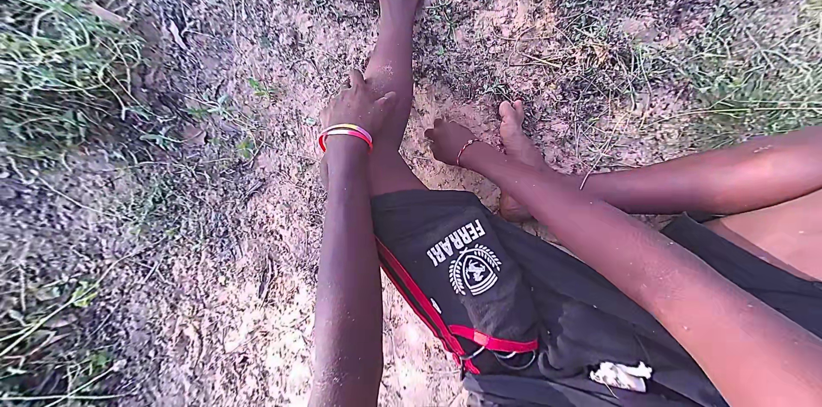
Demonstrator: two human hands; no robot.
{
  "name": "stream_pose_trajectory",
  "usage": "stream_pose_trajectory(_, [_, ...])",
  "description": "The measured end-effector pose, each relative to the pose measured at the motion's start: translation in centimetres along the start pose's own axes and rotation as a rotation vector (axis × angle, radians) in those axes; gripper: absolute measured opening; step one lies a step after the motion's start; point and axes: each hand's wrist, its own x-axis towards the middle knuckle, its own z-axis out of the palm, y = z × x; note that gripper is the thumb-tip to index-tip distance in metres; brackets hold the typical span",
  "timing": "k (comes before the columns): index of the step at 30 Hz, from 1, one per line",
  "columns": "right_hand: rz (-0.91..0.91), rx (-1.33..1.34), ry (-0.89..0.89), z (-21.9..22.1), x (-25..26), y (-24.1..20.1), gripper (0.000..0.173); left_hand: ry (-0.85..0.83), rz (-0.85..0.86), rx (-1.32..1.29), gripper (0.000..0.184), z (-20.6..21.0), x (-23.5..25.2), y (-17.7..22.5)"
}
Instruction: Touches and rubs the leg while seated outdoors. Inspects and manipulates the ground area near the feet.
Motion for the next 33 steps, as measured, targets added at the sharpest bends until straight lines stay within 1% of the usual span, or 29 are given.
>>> stream_pose_trajectory(2, [-0.050,-0.103,-0.025,1.5,0.0,-0.5,0.039,0.006,-0.009,0.000,0.076,-0.1,0.1,-0.2])
stream_pose_trajectory(4, [-0.086,-0.084,-0.072,1.6,-0.4,-0.3,0.042,0.006,-0.009,-0.006,0.077,0.1,0.2,-0.4])
stream_pose_trajectory(5, [-0.109,-0.057,-0.078,1.2,-0.5,0.1,0.040,0.009,-0.002,-0.007,0.077,0.2,0.3,-0.5])
stream_pose_trajectory(6, [-0.141,-0.011,-0.052,0.6,-0.7,0.8,0.036,0.017,0.011,-0.009,0.076,0.3,0.5,-0.6])
stream_pose_trajectory(8, [-0.211,0.106,0.123,-0.9,-1.5,2.5,0.029,0.036,0.023,-0.029,0.074,0.5,0.6,-0.8])
stream_pose_trajectory(10, [-0.069,0.226,0.157,-6.3,-4.5,2.7,0.040,0.047,0.028,-0.043,0.072,0.7,0.7,-1.0])
stream_pose_trajectory(12, [0.065,0.343,0.362,-10.8,-7.3,4.9,0.036,0.038,0.029,-0.049,0.072,0.7,0.8,-1.1])
stream_pose_trajectory(15, [0.304,0.365,0.701,-15.1,-10.6,11.0,0.039,0.049,0.048,-0.057,0.073,0.8,0.9,-1.5])
stream_pose_trajectory(16, [0.394,0.333,0.743,-15.8,-11.7,13.5,0.040,0.048,0.052,-0.050,0.073,0.8,1.0,-1.4])
stream_pose_trajectory(18, [0.520,0.294,0.703,-15.9,-12.7,18.3,0.052,0.052,0.047,-0.041,0.073,0.9,1.1,-1.4])
stream_pose_trajectory(20, [0.588,0.322,0.605,-14.5,-12.4,21.3,0.075,0.054,0.042,-0.039,0.075,1.0,1.1,-1.4])
stream_pose_trajectory(22, [0.608,0.373,0.530,-12.8,-11.2,21.8,0.098,0.056,0.048,-0.027,0.074,1.0,1.1,-1.2])
stream_pose_trajectory(24, [0.607,0.331,0.514,-11.4,-9.5,20.8,0.111,0.057,0.045,-0.016,0.074,1.0,1.0,-1.0])
stream_pose_trajectory(25, [0.613,0.287,0.488,-11.0,-8.7,20.0,0.114,0.059,0.041,-0.007,0.073,1.0,0.9,-1.0])
stream_pose_trajectory(28, [0.640,0.147,0.403,-10.9,-7.3,18.4,0.112,0.061,0.030,0.014,0.073,1.0,0.9,-0.9])
stream_pose_trajectory(33, [0.634,0.142,0.378,-11.8,-7.2,19.0,0.100,0.062,0.009,0.026,0.073,1.1,0.6,-0.6])
